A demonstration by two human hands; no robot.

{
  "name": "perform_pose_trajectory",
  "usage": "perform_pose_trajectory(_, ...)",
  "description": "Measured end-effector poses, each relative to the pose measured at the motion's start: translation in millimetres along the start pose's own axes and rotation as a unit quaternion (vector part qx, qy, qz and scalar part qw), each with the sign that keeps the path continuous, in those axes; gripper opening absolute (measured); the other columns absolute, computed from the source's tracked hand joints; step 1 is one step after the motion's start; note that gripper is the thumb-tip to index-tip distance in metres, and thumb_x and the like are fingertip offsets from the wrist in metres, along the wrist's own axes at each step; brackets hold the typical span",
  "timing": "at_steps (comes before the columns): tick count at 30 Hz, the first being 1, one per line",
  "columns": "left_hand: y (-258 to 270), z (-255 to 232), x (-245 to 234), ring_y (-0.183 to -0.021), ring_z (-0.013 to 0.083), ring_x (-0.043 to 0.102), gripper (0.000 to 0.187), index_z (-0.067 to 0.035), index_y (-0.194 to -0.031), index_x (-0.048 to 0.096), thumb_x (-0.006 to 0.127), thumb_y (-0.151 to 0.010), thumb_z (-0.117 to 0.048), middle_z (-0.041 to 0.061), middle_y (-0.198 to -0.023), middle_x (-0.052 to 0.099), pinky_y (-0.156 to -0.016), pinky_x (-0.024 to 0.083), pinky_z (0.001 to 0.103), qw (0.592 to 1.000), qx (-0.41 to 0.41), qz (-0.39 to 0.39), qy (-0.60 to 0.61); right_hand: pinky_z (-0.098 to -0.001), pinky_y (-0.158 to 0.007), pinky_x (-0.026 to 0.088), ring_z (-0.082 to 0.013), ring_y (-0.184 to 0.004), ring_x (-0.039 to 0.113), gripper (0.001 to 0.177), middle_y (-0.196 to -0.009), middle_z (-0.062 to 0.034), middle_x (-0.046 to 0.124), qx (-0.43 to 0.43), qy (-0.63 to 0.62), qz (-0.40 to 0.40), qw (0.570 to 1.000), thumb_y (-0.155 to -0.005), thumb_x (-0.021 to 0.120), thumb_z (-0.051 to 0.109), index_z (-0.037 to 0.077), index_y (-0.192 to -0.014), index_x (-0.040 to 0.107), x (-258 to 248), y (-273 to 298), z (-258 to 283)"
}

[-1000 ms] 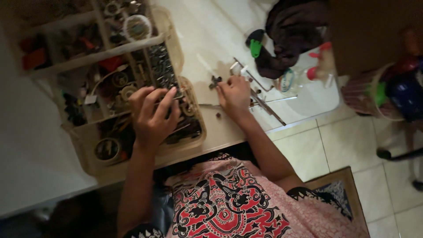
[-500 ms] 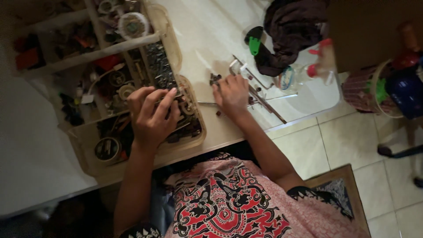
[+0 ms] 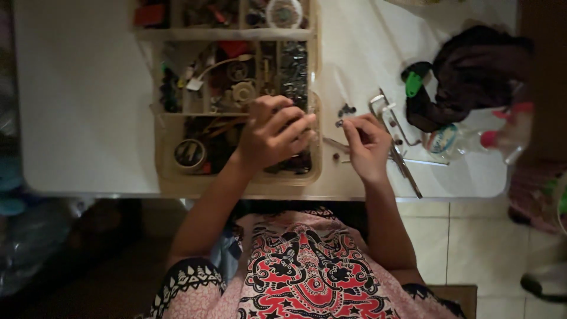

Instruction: The person assembles a lock cylinder by inserting multiple hex keys into a green plastic housing. They repeatedly pick up hex keys from a compartmentalized parts organizer and insert them into the housing, then remove and reinsert them. The task continues with repeated handling of the same components without a visible final assembly state.

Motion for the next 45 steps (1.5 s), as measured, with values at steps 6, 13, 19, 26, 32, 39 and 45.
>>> perform_pose_trajectory(6,6,-2,1,-0.112,0.0248,0.059,0.034,-0.010,-0.114,0.075,0.089,-0.090,-0.030,0.002,-0.106,0.065,-0.098,0.048,0.043,0.998,0.029,-0.031,0.036,-0.0186,-0.069,0.041,-0.0038,-0.081,0.056,0.005,-0.100,-0.0008,0.063,-0.020,-0.083,0.040,0.996,-0.102,0.069,0.001,-0.003,-0.103,0.073,20,9,28)
perform_pose_trajectory(13,13,1,5,-0.110,0.0230,0.061,0.029,-0.008,-0.111,0.076,0.089,-0.088,-0.020,0.002,-0.106,0.068,-0.097,0.049,0.041,0.999,0.039,-0.028,0.012,-0.0193,-0.066,0.041,-0.0069,-0.079,0.055,0.005,-0.094,-0.0033,0.063,-0.049,-0.019,0.059,0.997,-0.100,0.071,-0.002,-0.004,-0.102,0.074,35,10,41)
perform_pose_trajectory(19,11,2,-2,-0.105,0.0235,0.061,0.030,-0.007,-0.110,0.076,0.088,-0.086,-0.019,0.003,-0.106,0.069,-0.094,0.048,0.042,0.997,0.022,-0.057,0.047,-0.0196,-0.072,0.043,-0.0074,-0.083,0.057,0.006,-0.096,-0.0033,0.064,-0.089,-0.011,0.060,0.994,-0.100,0.071,-0.003,-0.005,-0.105,0.074,43,9,48)
perform_pose_trajectory(26,11,10,-5,-0.110,0.0224,0.059,0.030,-0.007,-0.118,0.075,0.087,-0.093,-0.017,0.003,-0.111,0.069,-0.097,0.049,0.041,0.998,-0.016,-0.056,-0.006,-0.0184,-0.063,0.040,-0.0046,-0.076,0.053,0.016,-0.095,-0.0001,0.062,-0.012,-0.057,0.033,0.998,-0.102,0.066,-0.002,-0.001,-0.116,0.074,39,13,35)
perform_pose_trajectory(32,2,18,-19,-0.111,0.0211,0.059,0.022,-0.006,-0.114,0.078,0.078,-0.092,-0.013,0.001,-0.110,0.071,-0.101,0.044,0.042,0.997,-0.041,-0.003,-0.070,-0.0188,-0.070,0.041,-0.0034,-0.079,0.052,0.021,-0.094,0.0033,0.058,-0.078,-0.033,-0.025,0.996,-0.105,0.065,-0.004,0.001,-0.125,0.071,19,24,4)
perform_pose_trajectory(39,-3,38,-3,-0.109,0.0189,0.058,0.012,-0.011,-0.107,0.081,0.079,-0.097,-0.016,-0.002,-0.105,0.075,-0.104,0.040,0.042,0.993,-0.004,0.013,-0.117,-0.0275,-0.068,0.048,-0.0136,-0.074,0.056,0.025,-0.085,-0.0072,0.060,-0.204,0.219,-0.100,0.949,-0.096,0.069,-0.009,0.001,-0.119,0.073,11,44,-23)
perform_pose_trajectory(45,2,39,-5,-0.110,0.0197,0.058,0.017,-0.013,-0.109,0.082,0.079,-0.093,-0.015,-0.003,-0.105,0.072,-0.103,0.043,0.042,0.995,-0.017,0.019,-0.100,-0.0298,-0.065,0.051,-0.0164,-0.072,0.058,0.030,-0.084,-0.0084,0.061,-0.241,0.254,-0.093,0.932,-0.092,0.069,-0.010,0.002,-0.118,0.072,14,55,-30)
Point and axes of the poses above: each hand's wrist, its own y-axis away from the middle knuckle, its own x-axis out of the palm, z = x × y, the point moved 4 cm from there along -y, towards the middle knuckle
